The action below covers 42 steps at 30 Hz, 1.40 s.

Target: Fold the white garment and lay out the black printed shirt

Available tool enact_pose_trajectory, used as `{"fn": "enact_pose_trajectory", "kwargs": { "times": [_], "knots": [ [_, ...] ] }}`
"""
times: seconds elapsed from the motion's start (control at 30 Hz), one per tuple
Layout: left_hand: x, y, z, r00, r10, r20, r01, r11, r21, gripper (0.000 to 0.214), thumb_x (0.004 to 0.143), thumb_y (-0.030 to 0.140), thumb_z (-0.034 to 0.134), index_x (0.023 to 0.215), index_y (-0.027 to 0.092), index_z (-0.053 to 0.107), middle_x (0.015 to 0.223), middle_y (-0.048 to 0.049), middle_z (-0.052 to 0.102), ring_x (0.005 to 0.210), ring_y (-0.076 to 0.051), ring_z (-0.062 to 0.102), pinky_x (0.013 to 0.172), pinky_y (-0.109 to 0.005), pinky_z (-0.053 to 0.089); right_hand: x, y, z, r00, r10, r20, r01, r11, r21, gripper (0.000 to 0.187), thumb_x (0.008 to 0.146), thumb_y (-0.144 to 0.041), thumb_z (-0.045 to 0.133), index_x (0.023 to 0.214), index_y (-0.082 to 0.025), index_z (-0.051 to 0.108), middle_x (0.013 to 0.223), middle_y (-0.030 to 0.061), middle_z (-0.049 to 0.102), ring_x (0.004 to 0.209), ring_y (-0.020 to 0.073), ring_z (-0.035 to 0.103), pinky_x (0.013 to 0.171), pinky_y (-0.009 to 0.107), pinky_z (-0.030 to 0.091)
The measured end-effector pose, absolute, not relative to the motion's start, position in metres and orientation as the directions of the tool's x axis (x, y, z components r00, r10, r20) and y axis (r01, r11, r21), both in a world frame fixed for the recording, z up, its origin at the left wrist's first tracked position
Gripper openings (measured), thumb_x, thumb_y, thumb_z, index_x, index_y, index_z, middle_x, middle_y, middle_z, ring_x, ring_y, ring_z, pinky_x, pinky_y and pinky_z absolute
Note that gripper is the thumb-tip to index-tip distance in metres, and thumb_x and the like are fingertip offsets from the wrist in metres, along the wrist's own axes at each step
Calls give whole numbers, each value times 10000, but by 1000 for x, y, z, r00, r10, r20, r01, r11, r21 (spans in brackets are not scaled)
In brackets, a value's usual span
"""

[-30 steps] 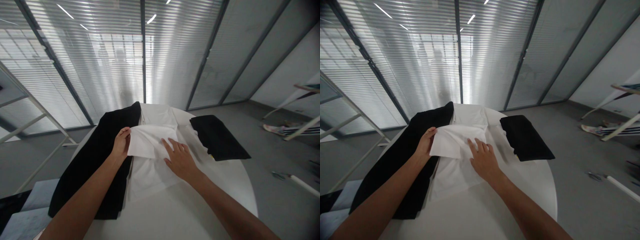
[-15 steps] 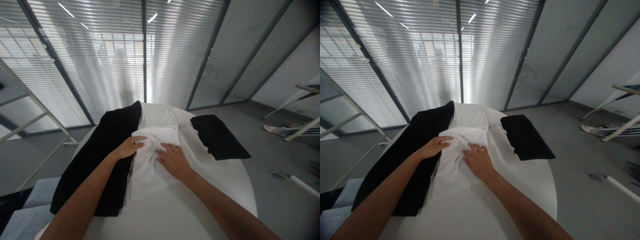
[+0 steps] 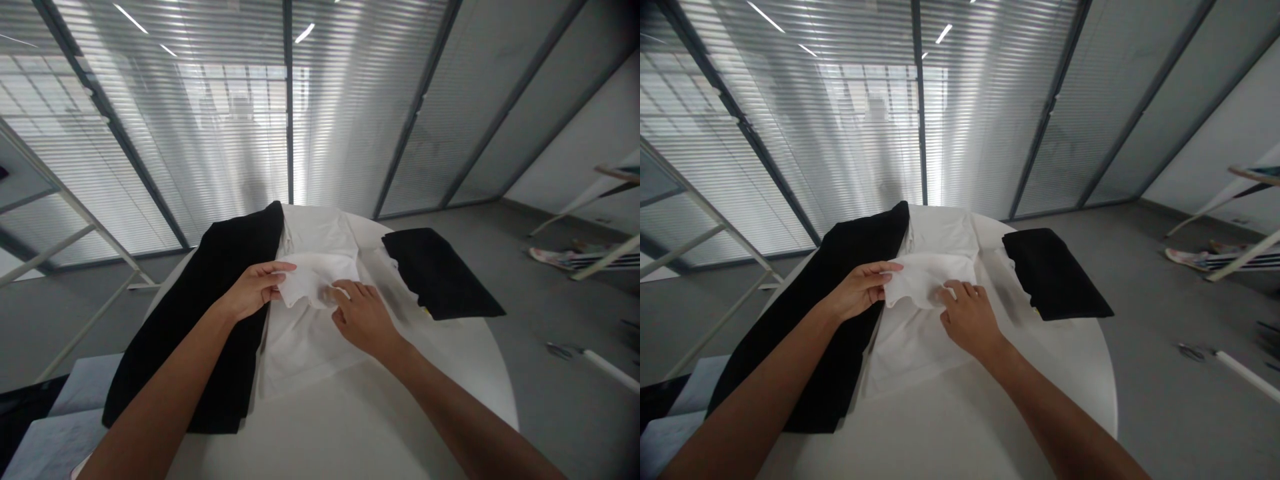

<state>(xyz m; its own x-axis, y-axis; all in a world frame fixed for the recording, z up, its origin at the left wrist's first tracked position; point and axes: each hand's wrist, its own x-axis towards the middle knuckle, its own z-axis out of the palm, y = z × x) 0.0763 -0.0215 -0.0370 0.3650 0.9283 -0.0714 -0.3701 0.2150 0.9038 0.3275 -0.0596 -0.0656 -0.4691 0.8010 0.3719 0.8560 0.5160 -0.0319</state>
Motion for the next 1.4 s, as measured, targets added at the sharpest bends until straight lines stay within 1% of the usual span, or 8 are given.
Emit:
{"fn": "enact_pose_trajectory", "kwargs": {
  "times": [0.23, 0.43, 0.53, 0.67, 0.83, 0.97, 1.2, 1.4],
  "knots": [
    [76, -28, -34, 521, 852, -58, -319, 257, 912, 338, 793, 229, 715, 1109, 117, 675, 717, -86, 726, 604, -201, 704, 521, -274, 577, 322, -68, -60, -518, 782, 347, 811, 578, -93, 648, 821, -381, 579, 1414, -193, 396, 1245, 140, 538, 1062, 296, 501, 902, 432, 395],
    [59, -33, -26, 697, 705, -128, -98, 271, 958, 459, 815, 293, 696, 1235, 130, 610, 618, -85, 708, 564, -236, 704, 427, -238, 524, 327, -68, -59, -491, 825, 281, 828, 542, -143, 776, 780, -28, 419, 1490, -307, 275, 1156, 95, 504, 887, 191, 539, 758, 320, 451],
    [47, -33, -21, 808, 513, -291, 166, 276, 947, 498, 829, 331, 676, 1287, 166, 574, 578, -73, 696, 543, -245, 699, 398, -230, 496, 337, -70, -48, -601, 775, 197, 747, 632, -207, 772, 778, 19, 362, 1434, -389, 380, 1060, 48, 505, 814, 149, 528, 767, 308, 434],
    [42, -35, -17, 831, 395, -393, 302, 273, 913, 481, 830, 371, 665, 1271, 197, 585, 533, -54, 675, 490, -223, 678, 344, -196, 429, 336, -79, -40, -750, 655, 89, 619, 743, -255, 675, 784, -47, 462, 1392, -338, 463, 999, 45, 528, 865, 170, 524, 828, 343, 403],
    [44, -37, -20, 807, 514, -291, 163, 280, 946, 429, 833, 396, 662, 1215, 205, 616, 447, -17, 616, 374, -170, 614, 281, -133, 249, 315, -89, -56, -703, 688, 179, 655, 725, -214, 764, 753, -447, 681, 1428, -231, 394, 1171, 116, 516, 1019, 272, 490, 899, 451, 389],
    [39, -38, -20, 786, 560, -263, 108, 295, 949, 422, 813, 414, 680, 1180, 210, 640, 394, 4, 563, 343, -165, 594, 286, -130, 181, 310, -86, -66, -647, 712, 270, 707, 694, -136, 696, 819, -165, 550, 1473, -230, 321, 1172, 134, 506, 1059, 268, 478, 880, 426, 417],
    [40, -34, -15, 782, 374, -499, 384, 341, 858, 368, 703, 323, 781, 1036, 181, 716, 427, -51, 618, 357, -226, 603, 257, -185, 244, 331, -79, -47, -805, 589, 72, 540, 777, -323, 751, 722, 9, 424, 1355, -388, 501, 1113, 44, 474, 866, 145, 525, 749, 288, 452],
    [54, -34, -17, 798, 92, -595, 538, 335, 774, 301, 751, 343, 729, 1019, 207, 722, 825, -123, 755, 426, -218, 645, 233, -203, 285, 330, -83, -48, -857, 515, -12, 482, 792, -374, 687, 676, -9, 467, 1247, -360, 618, 1050, 43, 520, 895, 167, 552, 755, 292, 443]
  ]
}}
